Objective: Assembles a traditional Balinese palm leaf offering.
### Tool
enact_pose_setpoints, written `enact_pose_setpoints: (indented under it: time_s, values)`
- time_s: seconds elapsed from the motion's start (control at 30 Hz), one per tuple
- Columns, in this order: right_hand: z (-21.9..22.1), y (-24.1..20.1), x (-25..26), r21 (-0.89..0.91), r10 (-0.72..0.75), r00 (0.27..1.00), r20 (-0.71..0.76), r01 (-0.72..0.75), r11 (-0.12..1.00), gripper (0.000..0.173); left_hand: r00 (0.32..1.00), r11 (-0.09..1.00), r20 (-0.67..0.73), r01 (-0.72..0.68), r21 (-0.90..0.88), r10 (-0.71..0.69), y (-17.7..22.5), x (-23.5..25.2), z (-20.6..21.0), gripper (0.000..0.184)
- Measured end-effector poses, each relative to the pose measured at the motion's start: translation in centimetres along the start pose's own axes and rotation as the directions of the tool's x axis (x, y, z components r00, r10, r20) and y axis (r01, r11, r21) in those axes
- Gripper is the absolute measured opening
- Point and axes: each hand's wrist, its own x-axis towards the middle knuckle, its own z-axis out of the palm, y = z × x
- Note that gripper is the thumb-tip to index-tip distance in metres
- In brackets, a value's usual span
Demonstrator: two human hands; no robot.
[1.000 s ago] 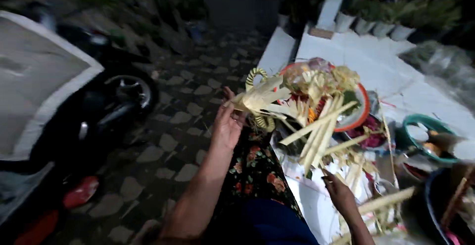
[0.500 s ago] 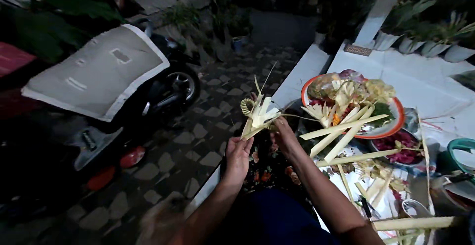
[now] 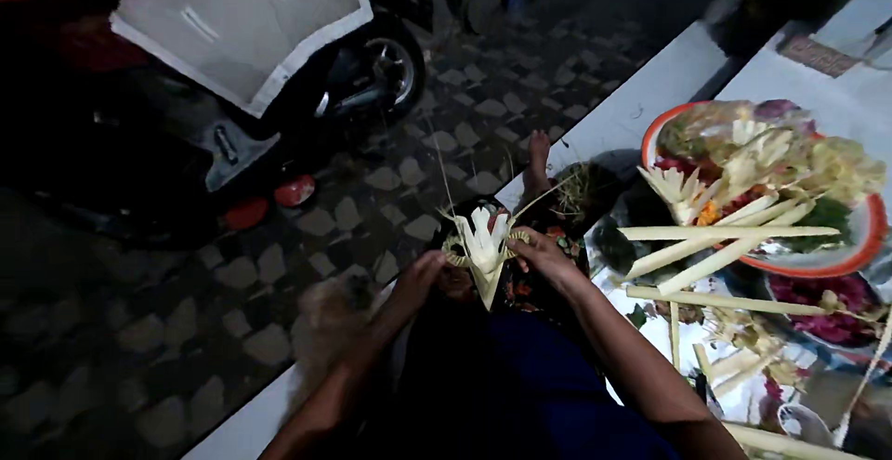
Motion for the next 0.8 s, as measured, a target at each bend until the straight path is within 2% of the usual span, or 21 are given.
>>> enact_pose_setpoints:
  time_s: [0.07, 0.2, 0.3, 0.4, 0.53, 0.63, 0.73, 0.8]
  values:
    - [0.0, -0.7, 0.6, -0.04, 0.019, 1.0, 0.014, -0.018, 0.999, 0.03, 1.0, 1.0, -0.021, -0.01, -0.016, 0.009, 0.9, 1.8, -1.0, 0.047]
    - [-0.7, -2.5, 1.3, -0.236, 0.059, 0.998, 0.037, -0.049, 0.97, 0.038, 0.999, 0.994, -0.034, -0.016, -0.104, 0.013, 3.1, 4.7, -1.9, 0.047]
    - [-1.9, -3.5, 2.2, -0.296, 0.054, 0.998, 0.015, -0.047, 0.954, 0.038, 1.0, 0.983, 0.005, -0.004, -0.186, 0.005, 3.9, 6.6, -2.4, 0.046]
    - [-3.6, -4.4, 4.0, -0.237, 0.088, 0.996, 0.002, -0.085, 0.968, 0.037, 0.998, 0.973, 0.052, -0.008, -0.23, 0.021, 4.4, 8.5, -2.9, 0.047]
    - [-6.2, -5.5, 6.9, -0.107, 0.075, 0.995, 0.068, -0.068, 0.992, 0.034, 0.992, 0.973, 0.117, -0.028, -0.231, 0.057, 5.9, 10.4, -3.9, 0.043]
    - [-7.6, -8.0, 8.0, -0.098, 0.064, 0.991, 0.116, -0.052, 0.994, 0.026, 0.978, 0.969, 0.189, -0.035, -0.243, 0.083, 7.2, 11.2, -4.4, 0.04]
    - [-8.7, -10.5, 8.7, -0.128, 0.03, 0.99, 0.141, -0.012, 0.992, 0.013, 0.966, 0.932, 0.241, 0.004, -0.362, 0.09, 7.9, 12.1, -4.4, 0.034]
    - [-9.2, -12.0, 9.0, -0.171, 0.023, 0.987, 0.158, 0.005, 0.985, 0.011, 0.956, 0.901, 0.283, 0.053, -0.431, 0.08, 8.3, 12.9, -4.3, 0.032]
